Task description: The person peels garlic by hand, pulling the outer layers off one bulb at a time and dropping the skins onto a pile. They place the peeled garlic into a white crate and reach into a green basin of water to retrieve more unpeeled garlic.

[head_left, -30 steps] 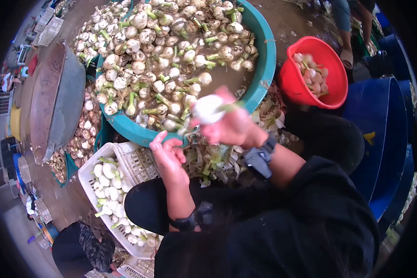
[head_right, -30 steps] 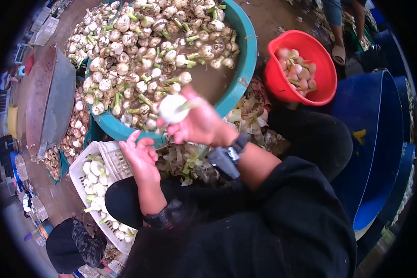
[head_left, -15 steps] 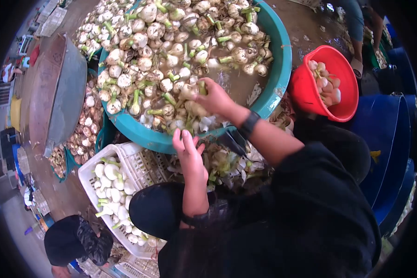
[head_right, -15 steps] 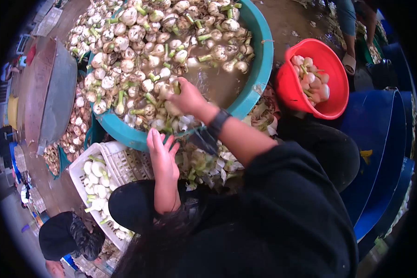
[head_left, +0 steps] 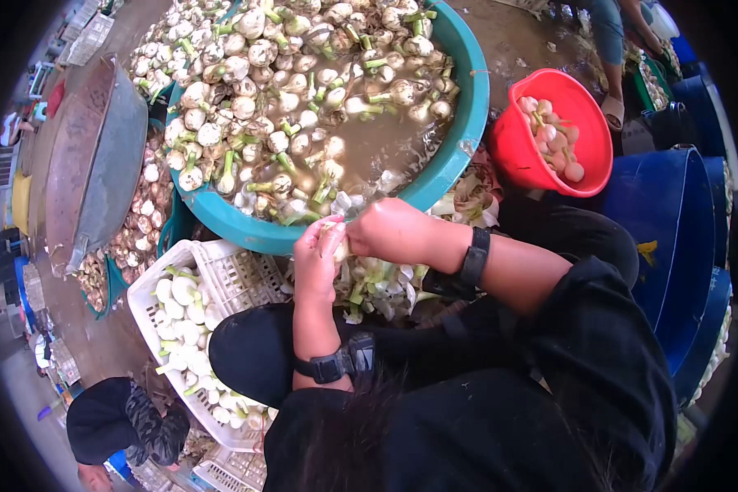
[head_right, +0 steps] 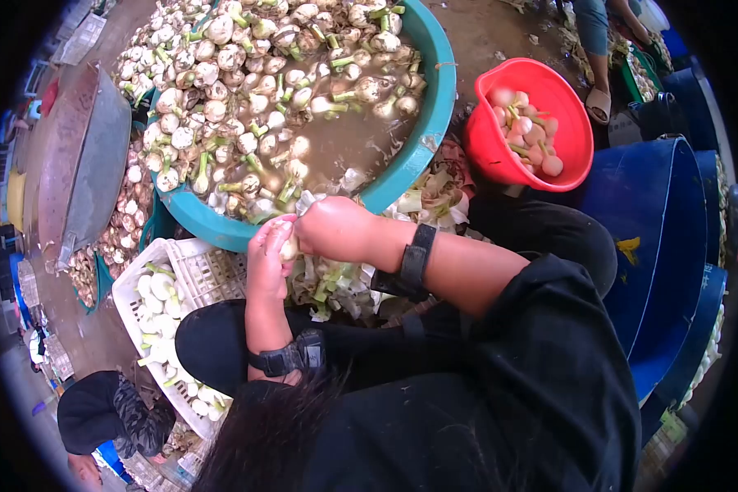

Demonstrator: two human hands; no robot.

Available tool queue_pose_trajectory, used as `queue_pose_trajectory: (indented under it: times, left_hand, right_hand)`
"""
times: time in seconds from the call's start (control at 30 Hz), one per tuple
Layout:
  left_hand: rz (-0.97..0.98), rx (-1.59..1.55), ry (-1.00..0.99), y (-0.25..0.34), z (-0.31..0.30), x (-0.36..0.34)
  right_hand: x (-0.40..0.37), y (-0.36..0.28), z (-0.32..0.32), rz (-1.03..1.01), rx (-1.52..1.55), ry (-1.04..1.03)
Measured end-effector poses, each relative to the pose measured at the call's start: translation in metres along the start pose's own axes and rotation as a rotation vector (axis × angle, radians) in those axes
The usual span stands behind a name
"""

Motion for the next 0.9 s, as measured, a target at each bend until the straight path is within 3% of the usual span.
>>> queue_pose_trajectory:
  times: [0.03,0.1,0.13,0.17,0.23,0.27,0.3,0.33,0.37,0.43,0.47,0.5,0.53,0.57,0.63,0.7,0.73,0.77,0.8,0.83,0.9]
  left_hand:
    - [-0.015,-0.001,-0.057,-0.003,0.002,0.000]
    - [-0.029,0.002,-0.117,-0.006,0.007,-0.002]
    - [0.152,0.036,-0.150,0.005,0.014,-0.004]
    - [0.333,0.070,-0.185,0.015,0.019,-0.007]
    - [0.338,0.036,-0.274,0.019,0.020,-0.008]
    - [0.337,0.161,-0.226,0.021,0.021,-0.010]
    - [0.334,0.286,-0.179,0.026,0.022,-0.013]
    - [0.104,0.364,-0.207,0.022,0.022,-0.016]
    - [0.100,0.368,-0.214,0.018,0.024,-0.020]
    - [0.284,0.375,-0.211,0.020,0.029,-0.028]
    - [0.432,0.552,-0.248,0.025,0.032,-0.029]
    - [0.436,0.553,-0.250,0.024,0.030,-0.027]
    - [0.673,0.805,-0.274,0.033,0.034,-0.032]
    - [0.909,1.057,-0.293,0.037,0.040,-0.039]
    - [0.923,1.079,-0.310,0.033,0.042,-0.039]
    - [0.545,0.207,-0.136,0.019,0.023,-0.024]
    - [0.503,0.006,-0.060,0.018,0.017,-0.022]
    - [0.506,0.009,-0.058,0.019,0.015,-0.022]
    - [0.388,-0.285,-0.018,0.013,0.009,-0.019]
    - [0.263,-0.578,0.022,0.007,0.005,-0.016]
    - [0.233,-0.552,0.101,0.010,0.001,-0.018]
  right_hand:
    - [0.000,0.005,0.002,0.001,-0.002,0.005]
    - [-0.009,0.040,0.027,0.535,0.848,-0.191]
    - [-0.014,0.040,0.033,0.653,1.135,-0.210]
    - [-0.018,0.038,0.033,0.655,1.137,-0.202]
    - [-0.024,0.029,0.027,0.630,1.525,-0.067]
    - [-0.023,0.030,0.022,0.494,1.216,-0.042]
    - [-0.024,0.030,0.023,0.498,1.219,-0.036]
    - [-0.024,0.032,0.015,0.462,0.965,0.080]
    - [-0.025,0.031,0.007,0.423,0.710,0.189]
    - [-0.024,0.042,0.014,0.460,0.746,0.218]
    - [-0.027,0.050,0.023,0.652,0.999,0.098]
    - [-0.031,0.051,0.035,0.841,1.248,-0.033]
    - [-0.029,0.047,0.041,0.827,1.506,-0.032]
    - [-0.030,0.047,0.044,0.827,1.507,-0.034]
    - [-0.029,0.040,0.042,0.724,1.822,0.048]
    - [-0.033,0.031,0.035,0.651,1.945,0.078]
    - [-0.036,0.027,0.025,0.560,1.852,0.183]
    - [-0.041,0.022,0.016,0.467,1.757,0.285]
    - [-0.052,0.014,0.012,0.465,1.499,0.292]
    - [-0.059,0.008,0.017,0.423,1.327,0.175]
    - [-0.071,0.000,0.025,0.350,0.787,0.084]
Point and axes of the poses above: each hand's wrist, its own x-axis towards the middle knuckle, its own z-axis out of the palm, y = z × x, the point moved 6 cm from there along x, towards the middle knuckle, and after that the axes turned 5 degrees about z, right-handed, at the moved point
